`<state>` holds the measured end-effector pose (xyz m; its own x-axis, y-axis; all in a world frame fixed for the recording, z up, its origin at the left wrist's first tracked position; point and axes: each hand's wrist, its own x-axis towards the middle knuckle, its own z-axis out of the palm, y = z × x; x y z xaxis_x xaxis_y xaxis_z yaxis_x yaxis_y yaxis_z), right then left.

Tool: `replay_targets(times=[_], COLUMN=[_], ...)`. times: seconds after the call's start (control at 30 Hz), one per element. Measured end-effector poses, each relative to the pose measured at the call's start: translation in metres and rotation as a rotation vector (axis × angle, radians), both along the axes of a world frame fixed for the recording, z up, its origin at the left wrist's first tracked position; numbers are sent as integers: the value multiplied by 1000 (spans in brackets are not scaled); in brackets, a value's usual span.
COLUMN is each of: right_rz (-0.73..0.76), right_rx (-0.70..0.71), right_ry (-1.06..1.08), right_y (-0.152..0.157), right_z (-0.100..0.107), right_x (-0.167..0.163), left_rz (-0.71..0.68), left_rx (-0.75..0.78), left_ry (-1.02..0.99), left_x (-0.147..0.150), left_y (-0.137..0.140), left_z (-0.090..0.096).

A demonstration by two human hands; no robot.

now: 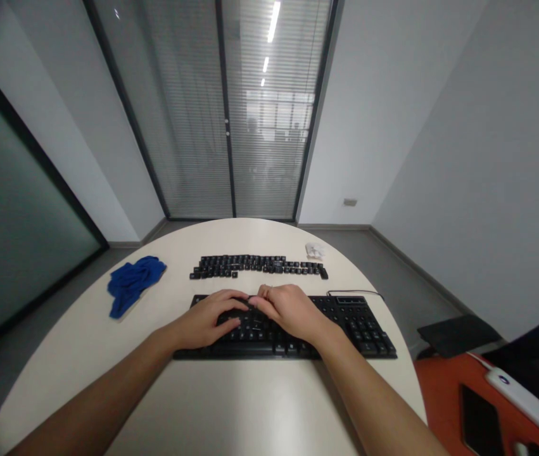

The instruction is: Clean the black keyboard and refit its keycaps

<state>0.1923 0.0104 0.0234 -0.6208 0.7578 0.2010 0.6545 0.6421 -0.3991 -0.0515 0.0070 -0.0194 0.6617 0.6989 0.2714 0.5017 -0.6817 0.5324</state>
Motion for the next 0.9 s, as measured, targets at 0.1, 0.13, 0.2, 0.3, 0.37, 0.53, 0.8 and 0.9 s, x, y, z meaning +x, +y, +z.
replay_targets(times=[0.1, 0.13, 0.2, 0.3, 0.37, 0.53, 0.8, 0.9], right_rz=[39, 49, 51, 52, 43, -42, -5, -11], right_rx=[31, 40, 49, 25, -22, -218, -347, -363], right_ry=[-54, -65, -73, -43, 17, 207, 321, 349], right_y=[-2, -3, -4, -3, -1, 9, 14, 15], right_z=[0, -1, -1, -2, -5, -14, -22, -24], right_x=[-2, -3, -5, -6, -4, 5, 9, 9], left_rz=[-3, -4, 7, 62, 106, 159, 227, 255], left_rx=[7, 6, 1, 17, 45, 85, 35, 19], left_ry=[17, 19, 23, 22, 10, -15, -64, -66], left_x=[1, 2, 4, 10, 16, 27, 38, 40], left_y=[-3, -4, -6, -10, -13, -19, -20, -22], left_z=[5, 6, 8, 5, 2, -2, -7, -9])
